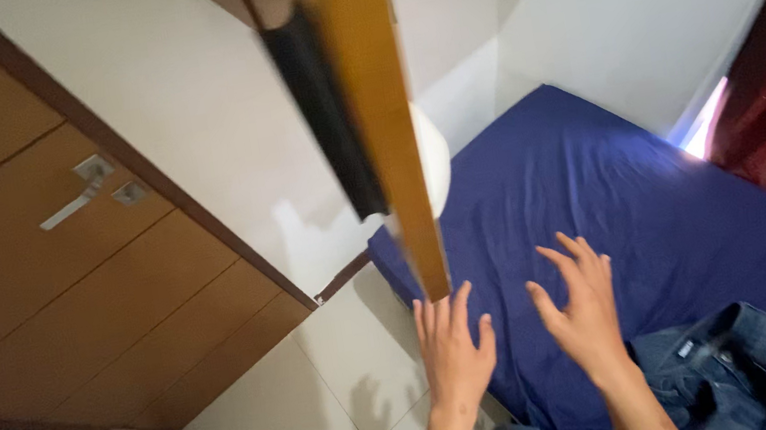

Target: The person picks up several clothing items including a shirt, jeans, and hoodies from a closet shelf and places them on a bed.

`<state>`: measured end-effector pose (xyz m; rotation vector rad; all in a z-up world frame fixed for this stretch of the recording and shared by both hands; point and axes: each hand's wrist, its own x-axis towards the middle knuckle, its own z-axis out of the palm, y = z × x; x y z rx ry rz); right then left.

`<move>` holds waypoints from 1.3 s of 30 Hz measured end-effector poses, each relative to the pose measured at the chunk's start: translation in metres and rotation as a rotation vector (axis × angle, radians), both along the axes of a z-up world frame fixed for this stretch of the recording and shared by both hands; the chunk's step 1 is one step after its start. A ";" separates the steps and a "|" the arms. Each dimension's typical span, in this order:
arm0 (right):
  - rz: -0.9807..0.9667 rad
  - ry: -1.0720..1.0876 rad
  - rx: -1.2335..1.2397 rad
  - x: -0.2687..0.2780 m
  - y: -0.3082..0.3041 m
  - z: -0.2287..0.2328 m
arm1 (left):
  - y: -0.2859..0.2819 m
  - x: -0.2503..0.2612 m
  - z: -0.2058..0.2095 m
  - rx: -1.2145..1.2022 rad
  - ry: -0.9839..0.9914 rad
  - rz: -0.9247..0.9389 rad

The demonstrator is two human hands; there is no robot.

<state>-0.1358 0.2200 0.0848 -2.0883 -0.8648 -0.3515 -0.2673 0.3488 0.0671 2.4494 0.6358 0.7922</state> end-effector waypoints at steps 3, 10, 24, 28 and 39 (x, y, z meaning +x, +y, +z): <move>0.056 0.014 0.028 -0.001 0.006 0.008 | 0.002 0.001 -0.002 0.033 -0.086 -0.005; 0.111 0.019 0.042 0.019 0.016 0.033 | 0.010 0.034 0.009 -0.027 -0.082 -0.018; 0.248 0.033 0.104 0.136 0.098 0.083 | 0.085 0.164 0.091 0.151 -0.146 0.025; 0.342 0.007 0.133 0.166 0.139 0.109 | 0.114 0.179 0.124 0.199 -0.207 0.178; 0.470 -0.294 0.317 0.232 0.248 0.213 | 0.176 0.214 0.200 0.383 -0.325 0.371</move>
